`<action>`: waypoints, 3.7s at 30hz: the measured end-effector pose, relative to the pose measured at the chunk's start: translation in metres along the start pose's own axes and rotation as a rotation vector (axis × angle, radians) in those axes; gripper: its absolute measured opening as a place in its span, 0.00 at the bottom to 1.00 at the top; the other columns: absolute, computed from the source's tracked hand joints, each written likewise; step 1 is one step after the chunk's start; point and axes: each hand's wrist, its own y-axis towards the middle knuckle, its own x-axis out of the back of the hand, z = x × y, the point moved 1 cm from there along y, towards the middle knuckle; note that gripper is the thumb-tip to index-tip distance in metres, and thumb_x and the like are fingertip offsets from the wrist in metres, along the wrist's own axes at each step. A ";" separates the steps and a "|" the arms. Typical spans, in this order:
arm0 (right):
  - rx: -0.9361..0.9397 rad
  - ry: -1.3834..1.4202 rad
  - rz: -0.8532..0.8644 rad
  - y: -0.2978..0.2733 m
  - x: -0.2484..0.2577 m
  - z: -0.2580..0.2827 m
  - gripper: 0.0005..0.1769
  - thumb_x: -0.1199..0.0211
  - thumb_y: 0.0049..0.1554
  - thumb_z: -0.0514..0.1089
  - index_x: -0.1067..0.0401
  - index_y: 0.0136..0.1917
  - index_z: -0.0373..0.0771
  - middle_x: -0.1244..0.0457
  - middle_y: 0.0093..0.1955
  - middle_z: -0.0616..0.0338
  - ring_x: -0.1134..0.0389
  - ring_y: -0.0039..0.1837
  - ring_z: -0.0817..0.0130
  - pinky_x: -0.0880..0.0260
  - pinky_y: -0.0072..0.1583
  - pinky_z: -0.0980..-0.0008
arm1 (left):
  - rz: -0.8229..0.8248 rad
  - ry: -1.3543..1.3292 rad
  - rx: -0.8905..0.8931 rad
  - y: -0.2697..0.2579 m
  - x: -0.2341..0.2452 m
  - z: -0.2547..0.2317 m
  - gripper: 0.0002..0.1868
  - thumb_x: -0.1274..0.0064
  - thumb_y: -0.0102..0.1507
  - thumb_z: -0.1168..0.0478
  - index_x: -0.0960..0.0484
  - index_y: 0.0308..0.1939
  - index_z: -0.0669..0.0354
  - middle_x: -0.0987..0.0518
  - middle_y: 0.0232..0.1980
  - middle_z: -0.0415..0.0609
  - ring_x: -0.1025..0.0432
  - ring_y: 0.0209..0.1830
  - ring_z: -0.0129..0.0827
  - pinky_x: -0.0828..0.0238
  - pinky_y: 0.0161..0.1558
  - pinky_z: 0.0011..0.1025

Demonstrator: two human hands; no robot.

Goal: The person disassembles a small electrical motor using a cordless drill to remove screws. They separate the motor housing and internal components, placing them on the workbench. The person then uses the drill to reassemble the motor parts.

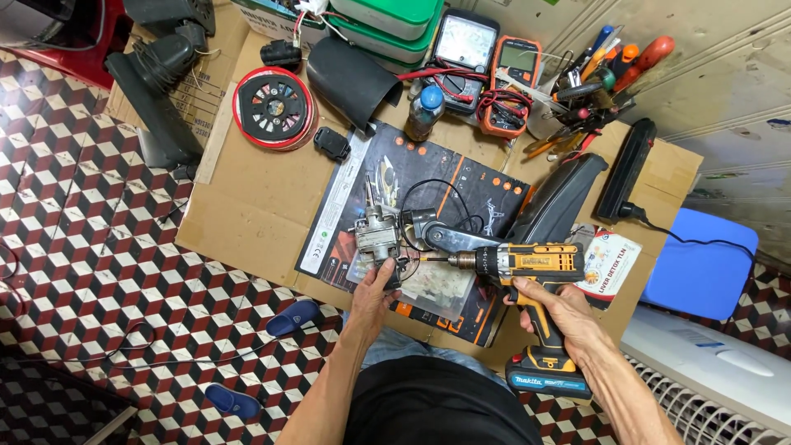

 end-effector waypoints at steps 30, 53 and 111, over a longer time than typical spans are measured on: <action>0.007 -0.015 0.035 0.006 0.004 0.000 0.24 0.30 0.50 0.52 0.22 0.50 0.29 0.28 0.39 0.44 0.35 0.25 0.70 0.33 0.28 0.74 | -0.003 -0.028 0.018 0.001 0.001 -0.001 0.26 0.38 0.60 0.46 0.20 0.54 0.59 0.19 0.43 0.42 0.27 0.41 0.25 0.28 0.45 0.27; -0.122 0.134 0.327 0.023 0.020 0.027 0.19 0.30 0.51 0.41 0.26 0.50 0.23 0.32 0.38 0.49 0.37 0.31 0.69 0.35 0.31 0.71 | 0.055 0.028 -0.013 -0.007 0.001 -0.017 0.22 0.39 0.61 0.48 0.17 0.49 0.61 0.17 0.44 0.43 0.25 0.43 0.26 0.23 0.49 0.28; 0.190 -0.465 0.129 0.009 0.063 -0.139 0.16 0.30 0.55 0.46 0.24 0.53 0.35 0.34 0.34 0.52 0.35 0.33 0.74 0.30 0.35 0.68 | 0.066 1.988 -1.047 0.021 -0.049 -0.024 0.14 0.45 0.50 0.73 0.16 0.39 0.63 0.21 0.45 0.58 0.22 0.44 0.47 0.22 0.39 0.41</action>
